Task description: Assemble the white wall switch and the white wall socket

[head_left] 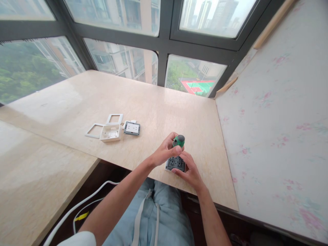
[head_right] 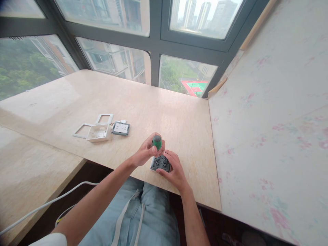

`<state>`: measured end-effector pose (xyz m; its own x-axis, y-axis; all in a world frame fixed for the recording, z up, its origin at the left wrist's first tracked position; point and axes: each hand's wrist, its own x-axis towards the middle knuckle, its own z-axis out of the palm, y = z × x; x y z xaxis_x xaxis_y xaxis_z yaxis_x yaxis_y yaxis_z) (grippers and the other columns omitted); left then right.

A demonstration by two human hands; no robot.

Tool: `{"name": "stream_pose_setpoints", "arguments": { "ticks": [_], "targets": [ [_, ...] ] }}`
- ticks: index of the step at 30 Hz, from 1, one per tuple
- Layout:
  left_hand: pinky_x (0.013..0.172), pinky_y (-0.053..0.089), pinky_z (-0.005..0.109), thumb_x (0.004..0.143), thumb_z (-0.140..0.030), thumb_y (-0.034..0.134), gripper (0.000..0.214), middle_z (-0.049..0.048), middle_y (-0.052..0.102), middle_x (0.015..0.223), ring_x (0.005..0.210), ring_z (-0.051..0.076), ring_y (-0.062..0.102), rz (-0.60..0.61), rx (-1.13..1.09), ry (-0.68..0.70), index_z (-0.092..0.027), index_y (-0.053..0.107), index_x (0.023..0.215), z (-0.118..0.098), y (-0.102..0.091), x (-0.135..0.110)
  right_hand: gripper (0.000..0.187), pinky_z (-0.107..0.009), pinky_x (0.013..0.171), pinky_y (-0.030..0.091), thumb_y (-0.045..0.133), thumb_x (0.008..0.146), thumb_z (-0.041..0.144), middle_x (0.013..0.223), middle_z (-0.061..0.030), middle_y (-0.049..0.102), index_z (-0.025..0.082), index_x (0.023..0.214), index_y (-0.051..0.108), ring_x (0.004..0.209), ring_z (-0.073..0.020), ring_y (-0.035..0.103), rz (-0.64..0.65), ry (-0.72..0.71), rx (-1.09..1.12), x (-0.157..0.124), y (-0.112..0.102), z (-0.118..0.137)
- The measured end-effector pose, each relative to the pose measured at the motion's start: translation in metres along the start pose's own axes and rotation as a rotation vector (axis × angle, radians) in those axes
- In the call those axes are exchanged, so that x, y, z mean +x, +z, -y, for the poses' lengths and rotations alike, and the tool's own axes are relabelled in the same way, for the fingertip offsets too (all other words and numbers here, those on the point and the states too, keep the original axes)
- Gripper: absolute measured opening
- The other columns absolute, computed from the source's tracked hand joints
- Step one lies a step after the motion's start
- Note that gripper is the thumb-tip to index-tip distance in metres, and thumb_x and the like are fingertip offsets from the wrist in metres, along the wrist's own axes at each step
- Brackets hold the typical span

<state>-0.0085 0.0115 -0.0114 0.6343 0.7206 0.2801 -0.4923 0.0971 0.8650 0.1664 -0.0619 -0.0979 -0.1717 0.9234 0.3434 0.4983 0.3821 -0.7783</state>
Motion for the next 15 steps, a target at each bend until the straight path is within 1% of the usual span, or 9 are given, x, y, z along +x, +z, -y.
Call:
{"name": "stream_pose_setpoints", "arguments": {
  "ticks": [1, 2, 5, 7, 10, 13, 14, 15],
  "targets": [
    [0.057, 0.031, 0.024, 0.080, -0.062, 0.074, 0.052, -0.0050, 0.051, 0.072, 0.058, 0.009, 0.041, 0.004, 0.005, -0.012, -0.021, 0.045, 0.095, 0.0001, -0.0003, -0.0010, 0.057, -0.058, 0.111, 0.044, 0.076, 0.082, 0.050, 0.141, -0.0122, 0.057, 0.030, 0.133, 0.060, 0.135, -0.0331, 0.050, 0.003, 0.003, -0.001, -0.0002, 0.0001, -0.0003],
    [0.059, 0.033, 0.025, 0.082, -0.061, 0.073, 0.050, -0.0038, 0.052, 0.074, 0.060, 0.009, 0.043, 0.001, 0.009, -0.017, -0.020, 0.047, 0.094, -0.0002, -0.0003, -0.0015, 0.057, -0.057, 0.111, 0.044, 0.076, 0.082, 0.050, 0.140, -0.0122, 0.058, 0.029, 0.133, 0.060, 0.135, -0.0329, 0.051, 0.003, 0.005, -0.002, -0.0004, 0.0004, -0.0010],
    [0.066, 0.038, 0.028, 0.085, -0.070, 0.062, 0.054, 0.0015, 0.057, 0.079, 0.066, 0.012, 0.050, -0.045, 0.036, -0.027, -0.017, 0.054, 0.089, -0.0024, 0.0015, -0.0007, 0.058, -0.057, 0.111, 0.045, 0.077, 0.082, 0.050, 0.139, -0.0126, 0.059, 0.029, 0.134, 0.059, 0.133, -0.0327, 0.052, -0.021, -0.011, -0.010, -0.0015, 0.0016, -0.0042],
    [0.065, 0.039, 0.030, 0.087, -0.078, 0.050, 0.064, 0.0030, 0.056, 0.074, 0.065, 0.014, 0.050, -0.091, 0.043, -0.054, -0.015, 0.058, 0.080, -0.0040, 0.0030, 0.0011, 0.059, -0.058, 0.111, 0.044, 0.076, 0.082, 0.050, 0.139, -0.0127, 0.059, 0.030, 0.135, 0.059, 0.133, -0.0327, 0.053, -0.029, -0.021, -0.014, -0.0018, 0.0022, -0.0059],
    [0.058, 0.034, 0.030, 0.088, -0.083, 0.035, 0.075, 0.0003, 0.048, 0.059, 0.056, 0.014, 0.044, -0.140, 0.018, -0.086, -0.014, 0.059, 0.069, -0.0050, 0.0044, 0.0040, 0.058, -0.057, 0.111, 0.044, 0.076, 0.083, 0.049, 0.140, -0.0127, 0.058, 0.030, 0.135, 0.058, 0.133, -0.0323, 0.053, -0.023, -0.022, -0.004, -0.0011, 0.0020, -0.0055],
    [0.054, 0.030, 0.029, 0.085, -0.088, 0.029, 0.076, -0.0032, 0.042, 0.054, 0.052, 0.013, 0.038, -0.163, -0.038, -0.056, -0.017, 0.055, 0.074, -0.0031, 0.0047, 0.0051, 0.058, -0.057, 0.111, 0.045, 0.076, 0.083, 0.048, 0.141, -0.0124, 0.057, 0.030, 0.135, 0.058, 0.133, -0.0320, 0.052, -0.011, -0.025, 0.015, -0.0002, 0.0015, -0.0037],
    [0.054, 0.030, 0.029, 0.083, -0.090, 0.029, 0.076, -0.0040, 0.042, 0.054, 0.051, 0.013, 0.037, -0.158, -0.053, -0.028, -0.018, 0.053, 0.078, -0.0018, 0.0045, 0.0049, 0.058, -0.057, 0.111, 0.045, 0.076, 0.083, 0.047, 0.141, -0.0124, 0.057, 0.031, 0.135, 0.058, 0.133, -0.0319, 0.052, -0.010, -0.026, 0.020, -0.0002, 0.0015, -0.0035],
    [0.054, 0.030, 0.028, 0.080, -0.090, 0.034, 0.073, -0.0050, 0.043, 0.056, 0.051, 0.013, 0.037, -0.149, -0.060, 0.001, -0.019, 0.051, 0.082, -0.0005, 0.0042, 0.0044, 0.058, -0.057, 0.111, 0.045, 0.076, 0.083, 0.047, 0.141, -0.0123, 0.057, 0.031, 0.135, 0.057, 0.133, -0.0317, 0.052, -0.011, -0.027, 0.023, -0.0004, 0.0017, -0.0036]
  ]
}}
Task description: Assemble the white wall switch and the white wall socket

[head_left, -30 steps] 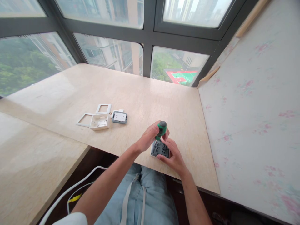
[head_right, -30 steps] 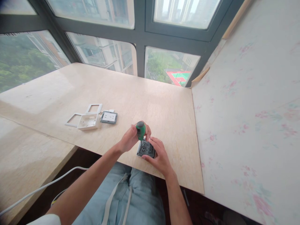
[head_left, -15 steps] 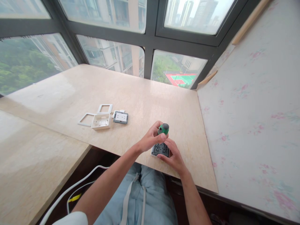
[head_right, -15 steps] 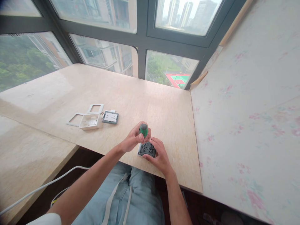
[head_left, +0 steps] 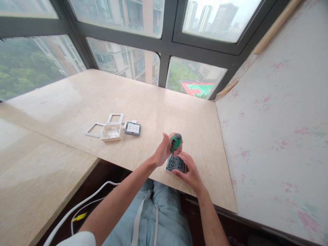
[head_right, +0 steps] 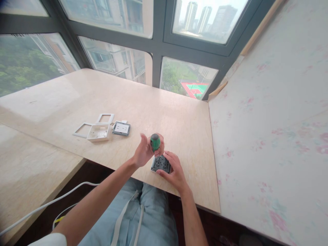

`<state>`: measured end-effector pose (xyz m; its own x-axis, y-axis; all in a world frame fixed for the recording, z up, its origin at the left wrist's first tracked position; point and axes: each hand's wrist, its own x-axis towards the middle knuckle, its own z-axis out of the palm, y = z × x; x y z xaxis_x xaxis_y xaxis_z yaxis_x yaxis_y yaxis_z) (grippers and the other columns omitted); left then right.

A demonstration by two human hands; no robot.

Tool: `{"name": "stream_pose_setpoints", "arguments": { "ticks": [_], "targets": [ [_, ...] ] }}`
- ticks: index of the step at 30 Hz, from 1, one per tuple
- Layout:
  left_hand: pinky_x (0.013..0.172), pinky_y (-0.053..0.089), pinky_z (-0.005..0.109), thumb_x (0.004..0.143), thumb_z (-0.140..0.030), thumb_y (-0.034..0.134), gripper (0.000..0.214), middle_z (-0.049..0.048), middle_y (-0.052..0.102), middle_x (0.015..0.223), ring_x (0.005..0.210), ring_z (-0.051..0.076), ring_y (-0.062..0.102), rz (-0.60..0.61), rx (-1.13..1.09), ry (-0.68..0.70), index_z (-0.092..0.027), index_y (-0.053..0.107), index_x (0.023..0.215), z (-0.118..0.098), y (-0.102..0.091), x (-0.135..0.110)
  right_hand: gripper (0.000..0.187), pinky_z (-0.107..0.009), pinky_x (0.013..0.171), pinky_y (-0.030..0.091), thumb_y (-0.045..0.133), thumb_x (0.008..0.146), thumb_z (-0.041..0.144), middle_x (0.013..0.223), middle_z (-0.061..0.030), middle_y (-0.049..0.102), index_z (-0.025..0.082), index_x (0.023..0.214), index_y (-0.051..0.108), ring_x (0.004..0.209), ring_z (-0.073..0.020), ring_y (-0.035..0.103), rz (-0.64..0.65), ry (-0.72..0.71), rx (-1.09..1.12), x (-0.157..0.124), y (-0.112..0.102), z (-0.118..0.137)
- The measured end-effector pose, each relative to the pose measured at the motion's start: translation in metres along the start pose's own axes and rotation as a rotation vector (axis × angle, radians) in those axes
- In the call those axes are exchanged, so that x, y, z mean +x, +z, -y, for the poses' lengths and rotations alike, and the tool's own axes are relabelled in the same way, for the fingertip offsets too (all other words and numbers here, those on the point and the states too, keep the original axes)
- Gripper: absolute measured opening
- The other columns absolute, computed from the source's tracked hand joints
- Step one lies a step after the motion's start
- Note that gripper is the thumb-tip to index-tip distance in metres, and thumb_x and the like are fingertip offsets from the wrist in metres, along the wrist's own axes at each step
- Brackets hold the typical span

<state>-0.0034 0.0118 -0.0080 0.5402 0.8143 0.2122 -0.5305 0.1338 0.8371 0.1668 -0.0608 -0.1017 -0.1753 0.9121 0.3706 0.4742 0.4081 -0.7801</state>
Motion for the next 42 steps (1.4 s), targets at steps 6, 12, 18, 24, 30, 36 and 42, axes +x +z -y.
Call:
{"name": "stream_pose_setpoints", "arguments": {
  "ticks": [6, 12, 18, 24, 30, 36, 42],
  "targets": [
    [0.060, 0.033, 0.026, 0.085, -0.069, 0.064, 0.052, -0.0051, 0.049, 0.065, 0.057, 0.011, 0.043, 0.056, 0.030, 0.027, -0.020, 0.046, 0.090, 0.000, -0.002, -0.003, 0.056, -0.057, 0.111, 0.045, 0.076, 0.084, 0.045, 0.138, -0.0123, 0.057, 0.031, 0.134, 0.056, 0.132, -0.0318, 0.052, -0.003, -0.004, -0.013, -0.002, 0.001, -0.003],
    [0.059, 0.034, 0.030, 0.094, -0.077, 0.026, 0.073, 0.0002, 0.047, 0.056, 0.054, 0.013, 0.043, 0.055, 0.091, -0.086, -0.018, 0.051, 0.060, -0.004, 0.007, 0.005, 0.052, -0.058, 0.109, 0.046, 0.077, 0.083, 0.046, 0.133, -0.0127, 0.059, 0.028, 0.128, 0.059, 0.127, -0.0327, 0.054, 0.014, 0.029, -0.024, -0.002, 0.000, -0.002],
    [0.049, 0.022, 0.028, 0.083, -0.091, 0.017, 0.078, -0.0051, 0.032, 0.047, 0.044, 0.010, 0.029, 0.063, 0.050, -0.056, -0.021, 0.041, 0.057, -0.001, 0.005, 0.010, 0.053, -0.058, 0.112, 0.044, 0.077, 0.084, 0.044, 0.138, -0.0133, 0.057, 0.029, 0.131, 0.058, 0.133, -0.0322, 0.051, 0.013, 0.025, 0.005, -0.002, 0.001, -0.002],
    [0.055, 0.028, 0.025, 0.079, -0.075, 0.064, 0.058, -0.0070, 0.041, 0.063, 0.054, 0.009, 0.035, 0.057, 0.074, 0.017, -0.021, 0.044, 0.081, 0.003, 0.001, 0.003, 0.057, -0.056, 0.112, 0.044, 0.078, 0.082, 0.042, 0.140, -0.0120, 0.056, 0.031, 0.134, 0.057, 0.134, -0.0315, 0.051, -0.009, 0.009, -0.003, -0.004, 0.002, -0.006],
    [0.064, 0.036, 0.029, 0.087, -0.081, 0.043, 0.067, 0.0014, 0.051, 0.074, 0.065, 0.013, 0.045, 0.034, 0.106, -0.005, -0.016, 0.055, 0.078, 0.002, -0.001, 0.001, 0.060, -0.055, 0.113, 0.044, 0.078, 0.083, 0.042, 0.142, -0.0116, 0.055, 0.032, 0.138, 0.056, 0.134, -0.0315, 0.051, -0.011, 0.008, -0.011, -0.004, 0.001, -0.005],
    [0.058, 0.031, 0.030, 0.087, -0.086, 0.028, 0.075, -0.0026, 0.040, 0.056, 0.055, 0.013, 0.038, -0.013, 0.073, -0.058, -0.018, 0.051, 0.066, 0.002, -0.002, 0.002, 0.059, -0.056, 0.112, 0.045, 0.079, 0.082, 0.042, 0.140, -0.0119, 0.057, 0.032, 0.136, 0.057, 0.132, -0.0315, 0.053, -0.016, 0.015, 0.007, -0.004, 0.001, -0.004],
    [0.057, 0.030, 0.026, 0.077, -0.074, 0.067, 0.058, -0.0070, 0.045, 0.063, 0.055, 0.010, 0.037, 0.034, 0.060, 0.048, -0.021, 0.047, 0.089, 0.013, -0.007, -0.002, 0.058, -0.057, 0.112, 0.044, 0.079, 0.082, 0.042, 0.143, -0.0119, 0.055, 0.031, 0.135, 0.058, 0.135, -0.0320, 0.050, -0.002, 0.036, 0.007, -0.004, 0.001, -0.004]
  ]
}}
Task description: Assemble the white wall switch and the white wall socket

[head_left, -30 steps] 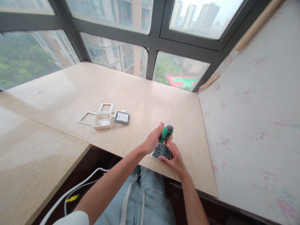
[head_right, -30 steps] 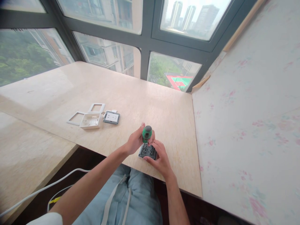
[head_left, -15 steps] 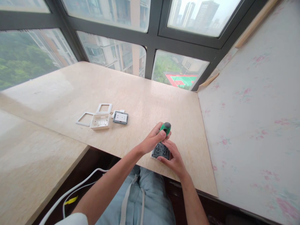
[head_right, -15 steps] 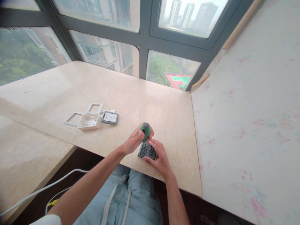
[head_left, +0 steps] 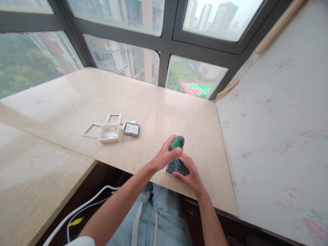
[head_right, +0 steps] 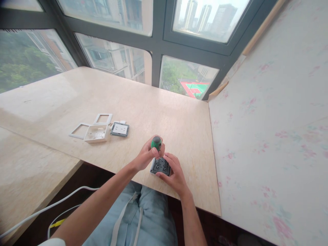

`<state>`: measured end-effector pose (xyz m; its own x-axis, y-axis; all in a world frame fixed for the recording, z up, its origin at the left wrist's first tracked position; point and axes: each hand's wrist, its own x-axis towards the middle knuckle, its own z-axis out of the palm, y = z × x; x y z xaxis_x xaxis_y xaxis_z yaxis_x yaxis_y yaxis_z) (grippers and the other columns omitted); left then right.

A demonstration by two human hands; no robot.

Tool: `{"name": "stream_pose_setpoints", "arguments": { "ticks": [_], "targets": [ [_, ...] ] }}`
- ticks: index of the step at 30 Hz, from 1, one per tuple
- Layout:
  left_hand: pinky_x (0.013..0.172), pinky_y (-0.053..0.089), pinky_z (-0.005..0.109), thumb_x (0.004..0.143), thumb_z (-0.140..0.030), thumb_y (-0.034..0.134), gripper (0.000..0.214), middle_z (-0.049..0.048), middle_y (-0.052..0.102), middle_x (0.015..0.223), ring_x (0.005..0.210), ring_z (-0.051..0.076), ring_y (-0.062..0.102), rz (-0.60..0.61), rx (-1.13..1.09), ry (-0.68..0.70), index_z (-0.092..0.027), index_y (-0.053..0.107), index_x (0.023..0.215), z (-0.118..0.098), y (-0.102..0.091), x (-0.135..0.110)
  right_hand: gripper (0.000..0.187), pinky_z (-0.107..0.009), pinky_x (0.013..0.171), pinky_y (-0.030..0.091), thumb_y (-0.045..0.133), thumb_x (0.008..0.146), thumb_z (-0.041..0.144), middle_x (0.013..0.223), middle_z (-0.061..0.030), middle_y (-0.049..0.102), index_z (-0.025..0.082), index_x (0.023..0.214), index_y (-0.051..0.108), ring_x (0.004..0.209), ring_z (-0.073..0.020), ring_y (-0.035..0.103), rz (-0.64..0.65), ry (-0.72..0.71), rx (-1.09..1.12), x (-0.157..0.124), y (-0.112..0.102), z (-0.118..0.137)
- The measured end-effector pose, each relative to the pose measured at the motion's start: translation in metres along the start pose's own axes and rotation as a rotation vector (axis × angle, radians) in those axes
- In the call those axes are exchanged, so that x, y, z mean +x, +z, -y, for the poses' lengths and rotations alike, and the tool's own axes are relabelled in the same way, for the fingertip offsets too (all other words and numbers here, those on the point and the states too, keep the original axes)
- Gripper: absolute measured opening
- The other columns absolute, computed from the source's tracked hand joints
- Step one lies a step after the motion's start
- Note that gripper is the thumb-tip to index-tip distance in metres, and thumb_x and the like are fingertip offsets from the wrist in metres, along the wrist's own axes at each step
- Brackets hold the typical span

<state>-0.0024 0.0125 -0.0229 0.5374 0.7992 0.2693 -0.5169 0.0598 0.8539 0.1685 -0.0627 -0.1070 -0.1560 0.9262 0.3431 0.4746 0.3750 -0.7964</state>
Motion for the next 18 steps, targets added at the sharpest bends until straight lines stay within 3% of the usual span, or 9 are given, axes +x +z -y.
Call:
{"name": "stream_pose_setpoints", "arguments": {
  "ticks": [3, 6, 9, 12, 18],
  "targets": [
    [0.060, 0.034, 0.025, 0.080, -0.068, 0.070, 0.053, -0.0055, 0.048, 0.067, 0.059, 0.010, 0.042, -0.055, -0.010, 0.013, -0.021, 0.046, 0.089, 0.001, 0.000, -0.002, 0.061, -0.057, 0.113, 0.044, 0.079, 0.082, 0.041, 0.144, -0.0113, 0.054, 0.033, 0.138, 0.055, 0.136, -0.0314, 0.049, 0.002, -0.012, 0.003, 0.001, -0.001, 0.001],
    [0.068, 0.040, 0.029, 0.085, -0.074, 0.058, 0.056, 0.0019, 0.058, 0.077, 0.069, 0.014, 0.050, -0.085, 0.048, 0.052, -0.018, 0.056, 0.084, -0.001, 0.002, -0.002, 0.063, -0.057, 0.115, 0.042, 0.077, 0.084, 0.041, 0.145, -0.0108, 0.053, 0.034, 0.141, 0.053, 0.137, -0.0314, 0.048, 0.008, -0.017, -0.001, 0.001, -0.001, 0.002],
    [0.072, 0.042, 0.032, 0.089, -0.078, 0.043, 0.067, 0.0056, 0.060, 0.078, 0.072, 0.017, 0.054, -0.111, 0.063, -0.004, -0.015, 0.061, 0.075, -0.003, 0.005, -0.001, 0.062, -0.057, 0.115, 0.042, 0.076, 0.084, 0.042, 0.145, -0.0109, 0.053, 0.034, 0.141, 0.053, 0.138, -0.0314, 0.048, 0.008, -0.015, -0.005, 0.001, -0.001, 0.001],
    [0.066, 0.041, 0.030, 0.086, -0.081, 0.044, 0.068, 0.0021, 0.056, 0.066, 0.064, 0.015, 0.051, -0.168, -0.014, -0.083, -0.016, 0.059, 0.074, -0.002, 0.009, 0.001, 0.062, -0.057, 0.115, 0.042, 0.077, 0.083, 0.042, 0.144, -0.0111, 0.054, 0.034, 0.141, 0.054, 0.137, -0.0312, 0.049, 0.003, -0.011, -0.003, 0.001, -0.001, 0.001],
    [0.061, 0.040, 0.028, 0.094, -0.068, 0.048, 0.048, -0.0026, 0.055, 0.065, 0.059, 0.014, 0.049, -0.199, -0.073, 0.034, -0.020, 0.049, 0.093, -0.004, 0.015, 0.001, 0.061, -0.054, 0.114, 0.043, 0.078, 0.082, 0.043, 0.142, -0.0102, 0.055, 0.034, 0.138, 0.056, 0.135, -0.0304, 0.050, 0.011, 0.018, 0.020, 0.001, -0.001, 0.002]
  ]
}}
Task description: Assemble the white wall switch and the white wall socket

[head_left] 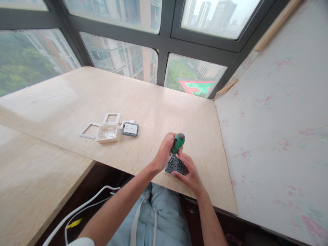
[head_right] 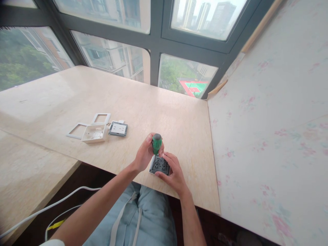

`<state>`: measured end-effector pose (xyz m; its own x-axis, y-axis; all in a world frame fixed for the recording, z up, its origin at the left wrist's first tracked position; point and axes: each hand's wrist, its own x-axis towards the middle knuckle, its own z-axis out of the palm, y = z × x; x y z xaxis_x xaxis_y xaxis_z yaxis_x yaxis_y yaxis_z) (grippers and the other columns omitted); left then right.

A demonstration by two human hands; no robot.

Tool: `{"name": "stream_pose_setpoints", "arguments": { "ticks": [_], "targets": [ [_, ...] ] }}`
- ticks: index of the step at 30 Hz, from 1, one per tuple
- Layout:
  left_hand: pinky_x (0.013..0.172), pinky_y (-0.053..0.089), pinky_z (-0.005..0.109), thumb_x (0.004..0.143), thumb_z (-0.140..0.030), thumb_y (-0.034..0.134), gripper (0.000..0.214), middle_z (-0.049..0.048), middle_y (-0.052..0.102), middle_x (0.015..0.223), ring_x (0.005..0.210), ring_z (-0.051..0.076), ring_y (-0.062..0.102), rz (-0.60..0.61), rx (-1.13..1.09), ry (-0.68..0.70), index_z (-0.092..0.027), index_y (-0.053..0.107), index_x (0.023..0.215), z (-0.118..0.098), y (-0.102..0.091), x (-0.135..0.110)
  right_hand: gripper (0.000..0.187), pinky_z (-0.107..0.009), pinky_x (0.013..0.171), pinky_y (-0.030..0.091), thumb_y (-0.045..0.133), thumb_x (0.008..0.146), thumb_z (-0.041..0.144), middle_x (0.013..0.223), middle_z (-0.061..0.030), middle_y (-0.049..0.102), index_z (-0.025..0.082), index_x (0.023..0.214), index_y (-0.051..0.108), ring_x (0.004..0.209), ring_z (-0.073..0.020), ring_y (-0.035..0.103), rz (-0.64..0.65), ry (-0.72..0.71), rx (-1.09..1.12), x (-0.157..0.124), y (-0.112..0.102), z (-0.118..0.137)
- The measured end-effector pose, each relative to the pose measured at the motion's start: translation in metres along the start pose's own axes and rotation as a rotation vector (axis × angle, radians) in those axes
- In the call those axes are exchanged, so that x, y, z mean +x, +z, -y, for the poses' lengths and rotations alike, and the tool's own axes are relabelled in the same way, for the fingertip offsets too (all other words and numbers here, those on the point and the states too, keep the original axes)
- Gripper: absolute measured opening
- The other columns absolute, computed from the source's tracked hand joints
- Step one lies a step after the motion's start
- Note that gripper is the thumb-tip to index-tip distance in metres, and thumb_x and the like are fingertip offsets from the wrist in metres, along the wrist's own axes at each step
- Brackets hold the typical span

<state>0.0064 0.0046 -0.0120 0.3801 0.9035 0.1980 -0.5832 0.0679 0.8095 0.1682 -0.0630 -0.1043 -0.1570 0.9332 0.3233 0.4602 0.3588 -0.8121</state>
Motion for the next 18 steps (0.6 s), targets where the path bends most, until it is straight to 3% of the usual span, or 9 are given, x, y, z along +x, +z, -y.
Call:
{"name": "stream_pose_setpoints", "arguments": {
  "ticks": [7, 13, 15, 18],
  "targets": [
    [0.067, 0.043, 0.028, 0.090, -0.058, 0.064, 0.042, -0.0028, 0.055, 0.079, 0.066, 0.012, 0.052, -0.028, 0.211, 0.116, -0.022, 0.044, 0.096, -0.0024, -0.0005, -0.0081, 0.063, -0.054, 0.114, 0.043, 0.078, 0.082, 0.043, 0.144, -0.0099, 0.054, 0.034, 0.140, 0.055, 0.136, -0.0308, 0.049, -0.003, 0.003, 0.006, -0.0011, 0.0005, -0.0006],
    [0.072, 0.040, 0.030, 0.086, -0.058, 0.068, 0.040, 0.0015, 0.053, 0.087, 0.077, 0.015, 0.048, -0.038, 0.361, 0.179, -0.019, 0.059, 0.089, -0.0095, -0.0029, -0.0077, 0.062, -0.056, 0.115, 0.042, 0.078, 0.082, 0.044, 0.145, -0.0099, 0.054, 0.033, 0.139, 0.055, 0.137, -0.0313, 0.048, 0.008, 0.002, -0.017, 0.0009, -0.0012, 0.0028],
    [0.071, 0.040, 0.030, 0.086, -0.059, 0.068, 0.041, 0.0018, 0.054, 0.086, 0.076, 0.015, 0.049, -0.023, 0.335, 0.162, -0.018, 0.061, 0.089, -0.0106, -0.0043, -0.0082, 0.062, -0.056, 0.115, 0.042, 0.077, 0.083, 0.044, 0.145, -0.0105, 0.054, 0.033, 0.140, 0.055, 0.136, -0.0316, 0.049, 0.004, -0.005, -0.023, 0.0014, -0.0014, 0.0034],
    [0.068, 0.043, 0.030, 0.090, -0.061, 0.063, 0.045, 0.0013, 0.058, 0.083, 0.071, 0.015, 0.054, -0.011, 0.178, 0.115, -0.019, 0.061, 0.107, -0.0076, -0.0057, -0.0088, 0.062, -0.055, 0.115, 0.042, 0.077, 0.083, 0.044, 0.144, -0.0113, 0.055, 0.032, 0.140, 0.055, 0.137, -0.0311, 0.049, -0.002, -0.012, -0.025, 0.0019, -0.0011, 0.0034]
  ]
}}
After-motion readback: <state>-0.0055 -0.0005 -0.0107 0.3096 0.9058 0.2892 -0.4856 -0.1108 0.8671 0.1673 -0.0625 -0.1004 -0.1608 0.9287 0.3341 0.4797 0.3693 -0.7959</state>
